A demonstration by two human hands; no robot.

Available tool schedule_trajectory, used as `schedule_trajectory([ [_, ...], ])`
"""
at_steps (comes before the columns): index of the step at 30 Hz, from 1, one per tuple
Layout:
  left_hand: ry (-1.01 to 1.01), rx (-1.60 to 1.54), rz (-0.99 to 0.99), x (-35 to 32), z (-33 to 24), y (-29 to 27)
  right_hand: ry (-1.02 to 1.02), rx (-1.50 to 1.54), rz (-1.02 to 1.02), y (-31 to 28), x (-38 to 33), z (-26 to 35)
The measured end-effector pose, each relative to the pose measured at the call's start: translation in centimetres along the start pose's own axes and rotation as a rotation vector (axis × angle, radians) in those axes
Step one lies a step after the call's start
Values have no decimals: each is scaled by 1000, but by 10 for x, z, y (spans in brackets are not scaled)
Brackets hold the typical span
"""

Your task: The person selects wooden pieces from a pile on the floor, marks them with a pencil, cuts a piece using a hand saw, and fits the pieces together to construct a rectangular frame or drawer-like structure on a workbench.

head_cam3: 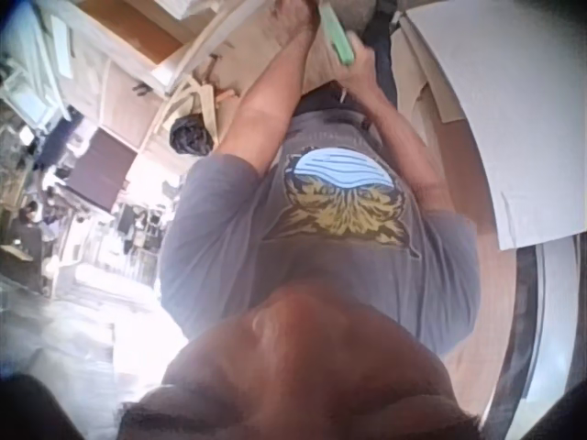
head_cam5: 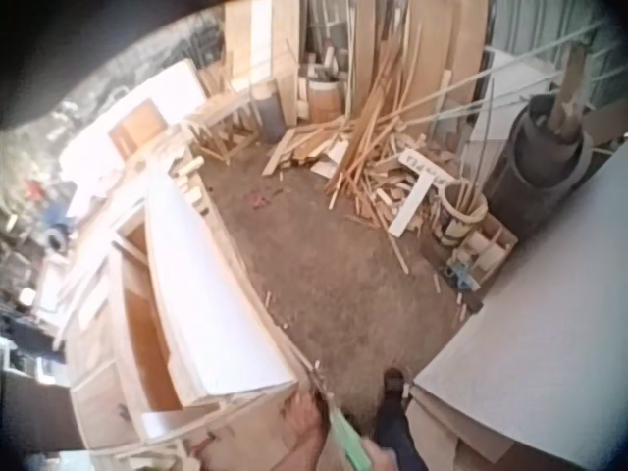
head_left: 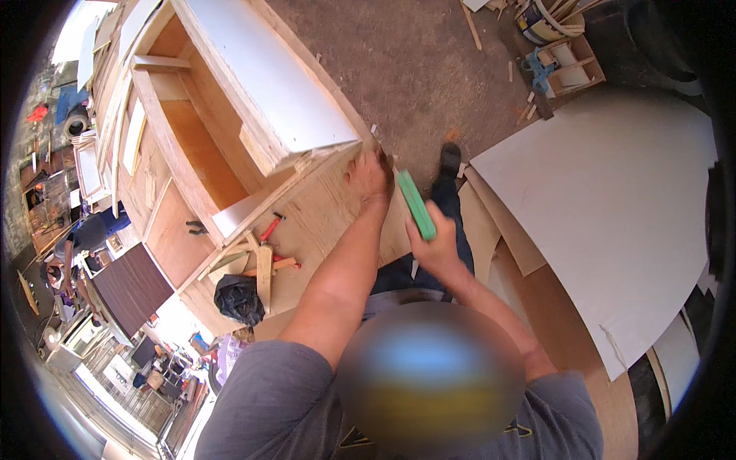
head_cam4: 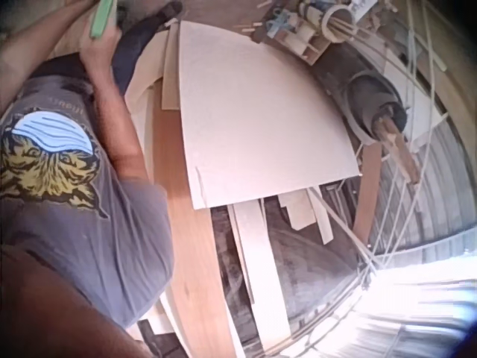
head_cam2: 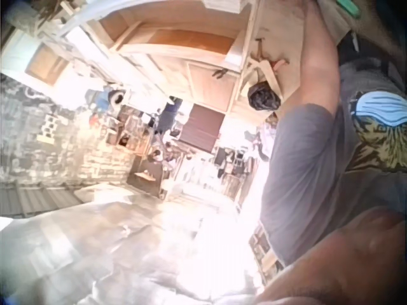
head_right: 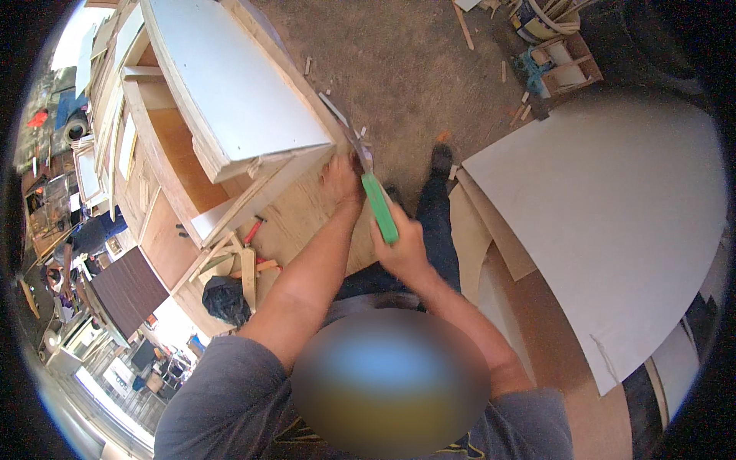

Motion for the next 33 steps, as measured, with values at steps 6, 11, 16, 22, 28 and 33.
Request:
schedule_trajectory([
  [6,-3,14,-32,2,2,-1,-51,28,-64,-12,-37,10],
  [11,86,12,-84,3,-1,-2,-31,7,-14,10,2,-1],
  [16,9,8,-11,4,-8,-4,-65,51,-100,-12,-42,-1],
  [22,20,31,-33,4,9,7,-38,46,-11,3,-8,-11],
  [28,25,-6,-54,2,-8,-8,-28,50,-7,13,5,-12],
  [33,-5,-26,-73,4,2,0,-81,23,-48,-5,-29,-10],
])
Point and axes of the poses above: each hand's wrist, its own x-axis towards the middle knuckle, its own y-axis out of the palm, z = x × y, the point moved 10 cm from there along x, towards the middle knuckle, and after that the axes turned 15 degrees about -x, right-handed, at the moved point
